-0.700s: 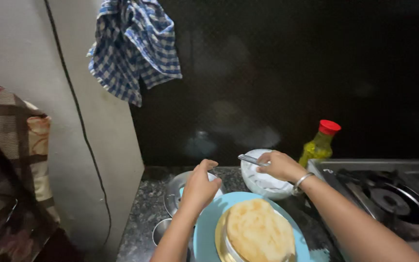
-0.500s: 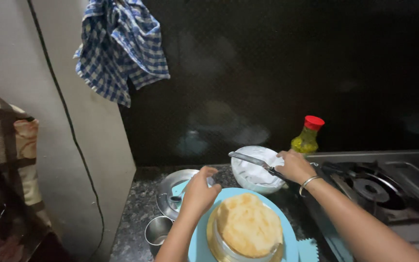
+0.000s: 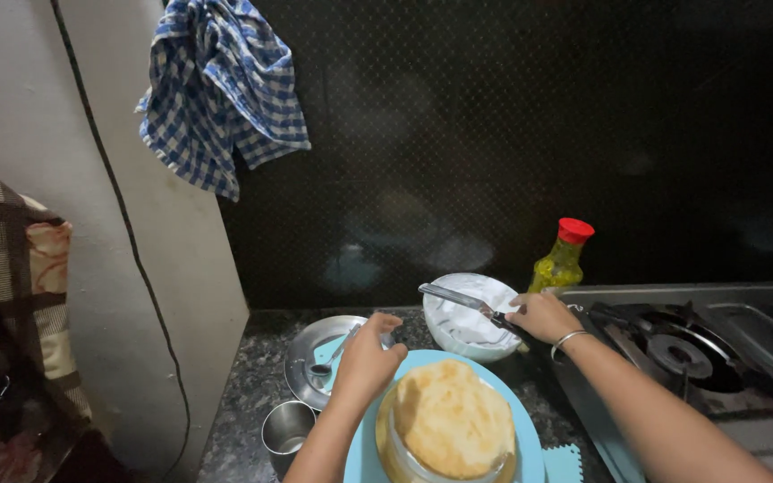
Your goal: The person scoops frosting from a bowl with a spatula and spreads it over the top and sides of a cake layer on a rotating stand, smoothing the surface as it turns.
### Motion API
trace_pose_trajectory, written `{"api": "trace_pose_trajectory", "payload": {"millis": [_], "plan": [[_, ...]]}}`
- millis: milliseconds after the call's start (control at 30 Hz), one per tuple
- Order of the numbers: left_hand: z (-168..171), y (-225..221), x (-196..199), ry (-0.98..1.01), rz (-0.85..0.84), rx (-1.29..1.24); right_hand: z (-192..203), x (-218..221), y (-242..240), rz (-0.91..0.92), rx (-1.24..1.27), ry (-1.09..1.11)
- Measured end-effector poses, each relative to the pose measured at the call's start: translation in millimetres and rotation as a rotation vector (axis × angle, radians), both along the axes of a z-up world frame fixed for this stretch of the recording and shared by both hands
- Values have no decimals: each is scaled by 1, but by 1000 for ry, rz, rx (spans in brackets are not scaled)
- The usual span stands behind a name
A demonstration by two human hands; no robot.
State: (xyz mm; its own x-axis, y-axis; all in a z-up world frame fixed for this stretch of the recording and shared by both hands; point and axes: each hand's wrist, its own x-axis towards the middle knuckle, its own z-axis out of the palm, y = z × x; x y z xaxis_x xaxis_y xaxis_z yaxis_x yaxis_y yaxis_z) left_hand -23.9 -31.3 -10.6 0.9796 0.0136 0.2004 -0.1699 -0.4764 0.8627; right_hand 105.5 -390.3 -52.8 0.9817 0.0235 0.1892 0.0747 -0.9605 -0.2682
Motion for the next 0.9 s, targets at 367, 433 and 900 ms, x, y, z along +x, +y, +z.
{"api": "trace_pose_trajectory", "payload": {"millis": [367,433,900], "plan": [[-14,-14,22,5,-35,14,-8,7,-5,243,-1,42],[-13,-18,27,23,-39,19,2,7,-9,260,57,22],[-12,-70,90,137,-101,290,175,-51,-12,22,-509,188]]}}
